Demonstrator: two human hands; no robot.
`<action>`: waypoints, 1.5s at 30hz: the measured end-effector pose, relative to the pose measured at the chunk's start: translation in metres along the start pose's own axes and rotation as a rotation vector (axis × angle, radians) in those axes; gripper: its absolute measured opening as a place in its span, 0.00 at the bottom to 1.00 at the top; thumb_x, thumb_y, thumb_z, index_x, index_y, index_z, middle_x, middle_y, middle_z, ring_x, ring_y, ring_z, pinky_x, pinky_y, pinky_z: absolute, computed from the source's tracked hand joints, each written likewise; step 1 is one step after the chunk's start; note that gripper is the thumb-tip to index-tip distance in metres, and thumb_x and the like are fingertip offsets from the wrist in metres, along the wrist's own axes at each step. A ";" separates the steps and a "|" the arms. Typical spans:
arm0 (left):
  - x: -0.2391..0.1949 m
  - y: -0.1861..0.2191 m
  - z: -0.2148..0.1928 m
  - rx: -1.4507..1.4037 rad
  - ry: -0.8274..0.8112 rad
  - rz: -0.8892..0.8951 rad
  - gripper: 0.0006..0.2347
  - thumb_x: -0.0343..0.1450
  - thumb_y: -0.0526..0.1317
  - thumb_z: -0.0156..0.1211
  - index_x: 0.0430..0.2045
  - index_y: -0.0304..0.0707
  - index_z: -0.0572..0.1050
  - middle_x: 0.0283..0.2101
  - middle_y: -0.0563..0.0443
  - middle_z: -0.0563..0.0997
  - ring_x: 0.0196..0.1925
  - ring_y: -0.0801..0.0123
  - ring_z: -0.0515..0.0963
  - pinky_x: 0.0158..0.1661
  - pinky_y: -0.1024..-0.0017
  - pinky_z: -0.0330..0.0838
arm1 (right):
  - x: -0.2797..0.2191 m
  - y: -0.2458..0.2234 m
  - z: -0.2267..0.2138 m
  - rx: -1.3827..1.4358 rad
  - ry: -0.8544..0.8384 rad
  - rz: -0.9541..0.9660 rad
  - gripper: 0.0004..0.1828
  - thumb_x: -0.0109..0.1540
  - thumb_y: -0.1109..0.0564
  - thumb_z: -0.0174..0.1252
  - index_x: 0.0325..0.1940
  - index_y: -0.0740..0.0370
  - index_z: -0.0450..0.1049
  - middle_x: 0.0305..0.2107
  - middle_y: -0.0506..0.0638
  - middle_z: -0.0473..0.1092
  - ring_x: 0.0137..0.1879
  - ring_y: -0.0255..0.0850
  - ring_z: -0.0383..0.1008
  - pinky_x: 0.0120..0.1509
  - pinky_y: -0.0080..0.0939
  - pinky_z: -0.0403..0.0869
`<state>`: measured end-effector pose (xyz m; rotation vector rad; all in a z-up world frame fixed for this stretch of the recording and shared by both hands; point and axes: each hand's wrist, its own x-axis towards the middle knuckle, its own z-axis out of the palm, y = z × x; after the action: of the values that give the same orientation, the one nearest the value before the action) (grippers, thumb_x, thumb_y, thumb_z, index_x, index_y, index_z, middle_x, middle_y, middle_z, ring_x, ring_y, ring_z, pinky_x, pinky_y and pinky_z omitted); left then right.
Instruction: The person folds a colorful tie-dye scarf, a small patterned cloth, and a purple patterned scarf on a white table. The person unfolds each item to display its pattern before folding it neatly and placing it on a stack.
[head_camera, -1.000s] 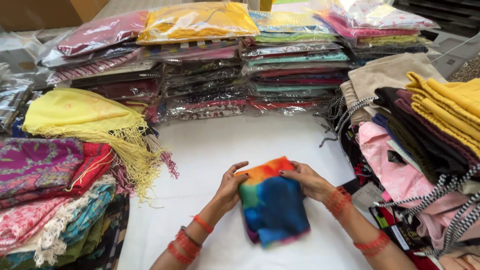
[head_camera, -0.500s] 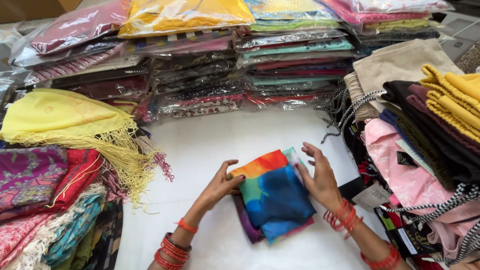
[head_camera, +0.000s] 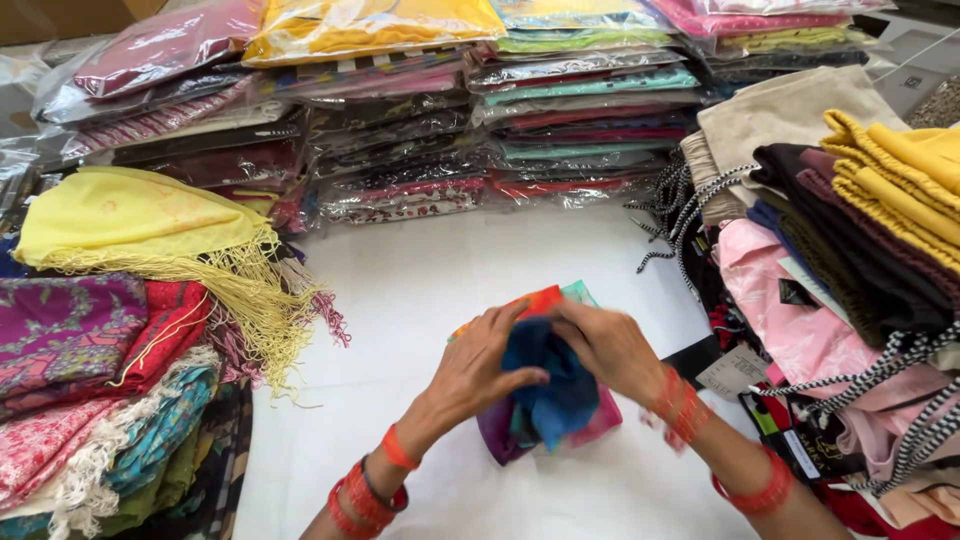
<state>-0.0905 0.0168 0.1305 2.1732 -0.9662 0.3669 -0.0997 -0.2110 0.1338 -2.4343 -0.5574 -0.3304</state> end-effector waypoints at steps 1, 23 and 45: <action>0.006 -0.017 0.009 0.002 0.002 0.003 0.33 0.60 0.48 0.73 0.57 0.32 0.67 0.52 0.35 0.76 0.51 0.42 0.75 0.45 0.54 0.73 | 0.018 -0.003 0.001 -0.001 0.003 -0.003 0.09 0.64 0.57 0.58 0.47 0.59 0.75 0.29 0.57 0.77 0.35 0.55 0.79 0.39 0.49 0.75; -0.035 -0.117 -0.016 -0.047 0.419 -0.513 0.07 0.69 0.32 0.62 0.39 0.36 0.76 0.40 0.48 0.81 0.33 0.66 0.81 0.33 0.70 0.77 | 0.008 0.014 0.051 0.065 -0.133 -0.151 0.45 0.57 0.38 0.66 0.70 0.66 0.61 0.63 0.62 0.65 0.70 0.54 0.61 0.73 0.57 0.54; -0.052 -0.163 -0.074 0.760 0.292 -0.593 0.17 0.63 0.27 0.59 0.45 0.45 0.79 0.59 0.46 0.75 0.57 0.53 0.74 0.55 0.58 0.68 | 0.177 0.131 -0.027 0.700 0.417 0.174 0.15 0.71 0.60 0.58 0.57 0.65 0.61 0.47 0.58 0.69 0.50 0.44 0.72 0.54 0.43 0.76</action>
<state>-0.0044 0.1721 0.0742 2.8234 0.0391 0.8183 0.1141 -0.2674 0.1520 -1.6598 -0.2165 -0.4619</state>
